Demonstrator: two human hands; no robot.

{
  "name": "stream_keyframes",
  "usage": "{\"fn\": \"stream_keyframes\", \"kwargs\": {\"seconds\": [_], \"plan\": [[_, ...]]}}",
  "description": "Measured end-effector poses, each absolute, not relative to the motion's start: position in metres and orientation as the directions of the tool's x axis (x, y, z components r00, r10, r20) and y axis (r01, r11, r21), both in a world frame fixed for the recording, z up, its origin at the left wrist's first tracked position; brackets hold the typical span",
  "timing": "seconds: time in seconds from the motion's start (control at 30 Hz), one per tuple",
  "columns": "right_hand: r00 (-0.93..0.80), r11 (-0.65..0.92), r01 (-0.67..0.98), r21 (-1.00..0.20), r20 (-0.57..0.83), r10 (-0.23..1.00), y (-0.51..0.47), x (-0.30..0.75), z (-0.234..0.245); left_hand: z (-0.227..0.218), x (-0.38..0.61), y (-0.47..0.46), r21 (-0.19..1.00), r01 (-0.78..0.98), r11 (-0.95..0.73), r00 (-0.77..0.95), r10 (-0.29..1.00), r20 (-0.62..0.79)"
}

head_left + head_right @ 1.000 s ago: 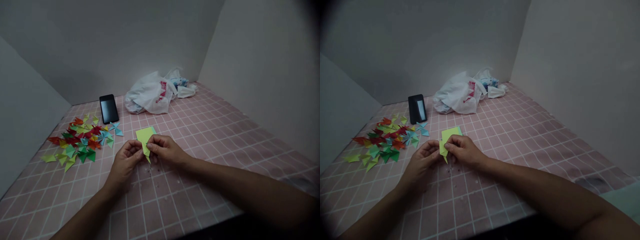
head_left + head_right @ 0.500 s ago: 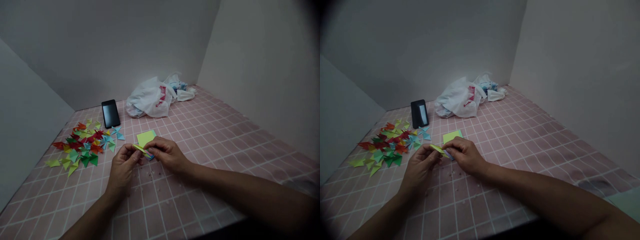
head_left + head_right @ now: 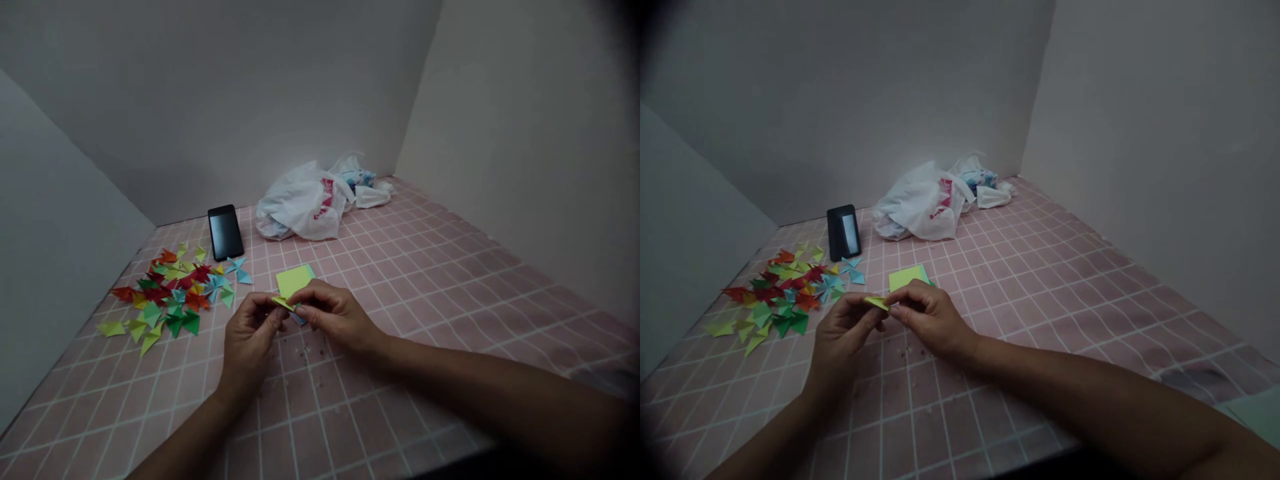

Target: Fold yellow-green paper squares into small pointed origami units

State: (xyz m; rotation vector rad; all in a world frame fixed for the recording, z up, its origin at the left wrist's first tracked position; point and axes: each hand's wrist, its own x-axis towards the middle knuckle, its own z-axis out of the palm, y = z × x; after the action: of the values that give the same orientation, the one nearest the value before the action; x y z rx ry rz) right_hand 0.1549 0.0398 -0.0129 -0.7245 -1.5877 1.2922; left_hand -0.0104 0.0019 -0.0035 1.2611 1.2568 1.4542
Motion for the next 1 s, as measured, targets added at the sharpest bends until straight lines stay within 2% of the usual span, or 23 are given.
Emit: {"fn": "stream_keyframes", "kwargs": {"seconds": [0.2,0.27,0.37,0.5,0.7,0.8,0.9,1.0], "plan": [[-0.484,0.048,-0.123,-0.991,0.102,0.869,0.037,0.153,-0.011,-0.007,-0.011,0.002,0.974,0.065,-0.218,-0.155,0.962,0.226],[-0.499,0.014,-0.148,-0.989,0.087,0.862,0.037,0.153,-0.011,-0.007,-0.012,0.002,0.965,0.092,-0.247,-0.145,0.955,0.258],[-0.491,0.124,-0.172,-0.977,0.194,0.849,0.038,0.153,-0.009,-0.006,-0.012,0.000,0.952,0.137,-0.272,-0.147,0.945,0.292],[-0.483,0.279,-0.118,-0.953,0.300,0.823,0.038,0.154,-0.008,-0.005,-0.013,0.000,0.955,0.142,-0.259,-0.168,0.945,0.281],[-0.406,0.295,-0.186,-0.937,0.346,0.846,0.039,0.150,-0.016,-0.012,-0.012,0.002,0.964,0.031,-0.265,-0.116,0.957,0.267],[-0.402,0.425,-0.094,-0.900,0.425,0.811,0.039,0.150,-0.017,-0.014,-0.011,0.002,0.955,0.052,-0.292,-0.111,0.949,0.296],[-0.399,0.570,0.032,-0.821,0.513,0.760,0.037,0.153,-0.016,-0.013,-0.012,0.001,0.938,0.117,-0.328,-0.100,0.935,0.339],[-0.401,0.666,0.089,-0.740,0.586,0.704,0.036,0.155,-0.016,-0.013,-0.012,0.001,0.913,0.177,-0.368,-0.051,0.923,0.382]]}}
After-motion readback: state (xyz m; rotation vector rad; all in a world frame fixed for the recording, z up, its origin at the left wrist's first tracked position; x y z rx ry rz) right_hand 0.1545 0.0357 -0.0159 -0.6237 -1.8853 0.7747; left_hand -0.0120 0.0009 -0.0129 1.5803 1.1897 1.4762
